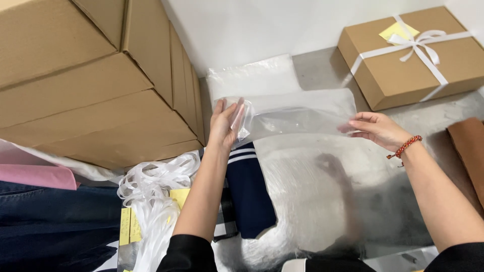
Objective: The person writes on a yellow sticky note and places it on a cardboard box. They then place a folded dark garment into a clear plastic bag, seal it, and put the bagged garment into a cardboard box.
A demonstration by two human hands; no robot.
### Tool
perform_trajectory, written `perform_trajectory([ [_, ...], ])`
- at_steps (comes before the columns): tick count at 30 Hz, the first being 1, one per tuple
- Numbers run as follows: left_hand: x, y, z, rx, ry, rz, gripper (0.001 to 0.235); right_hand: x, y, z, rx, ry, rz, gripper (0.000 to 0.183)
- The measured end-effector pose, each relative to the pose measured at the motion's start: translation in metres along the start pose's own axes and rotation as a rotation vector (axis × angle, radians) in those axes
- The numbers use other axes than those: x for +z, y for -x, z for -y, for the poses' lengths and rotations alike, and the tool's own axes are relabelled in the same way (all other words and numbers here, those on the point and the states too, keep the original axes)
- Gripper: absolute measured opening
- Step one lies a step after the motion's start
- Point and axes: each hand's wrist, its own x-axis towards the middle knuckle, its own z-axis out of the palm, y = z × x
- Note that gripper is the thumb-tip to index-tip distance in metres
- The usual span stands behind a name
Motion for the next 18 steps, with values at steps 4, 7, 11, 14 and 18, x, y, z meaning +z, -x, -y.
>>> perform_trajectory([
  [4, -0.003, 0.037, 0.031, 0.038, -0.173, 0.08, 0.095, -0.058, -0.005, -0.071, -0.106, -0.136, -0.099, 0.012],
  [7, -0.009, 0.062, 0.056, -0.022, -0.308, 0.124, 0.092, -0.078, 0.017, -0.088, -0.158, -0.318, -0.26, 0.018],
  [11, -0.028, 0.102, 0.092, -0.1, -0.458, 0.161, 0.101, -0.094, 0.053, -0.134, -0.096, -0.467, -0.266, 0.018],
  [14, -0.047, 0.123, 0.115, -0.153, -0.541, 0.144, 0.093, -0.089, 0.085, -0.159, -0.003, -0.552, -0.314, 0.022],
  [18, -0.07, 0.143, 0.14, -0.21, -0.725, 0.116, 0.091, -0.071, 0.119, -0.191, 0.051, -0.765, -0.352, 0.007],
])
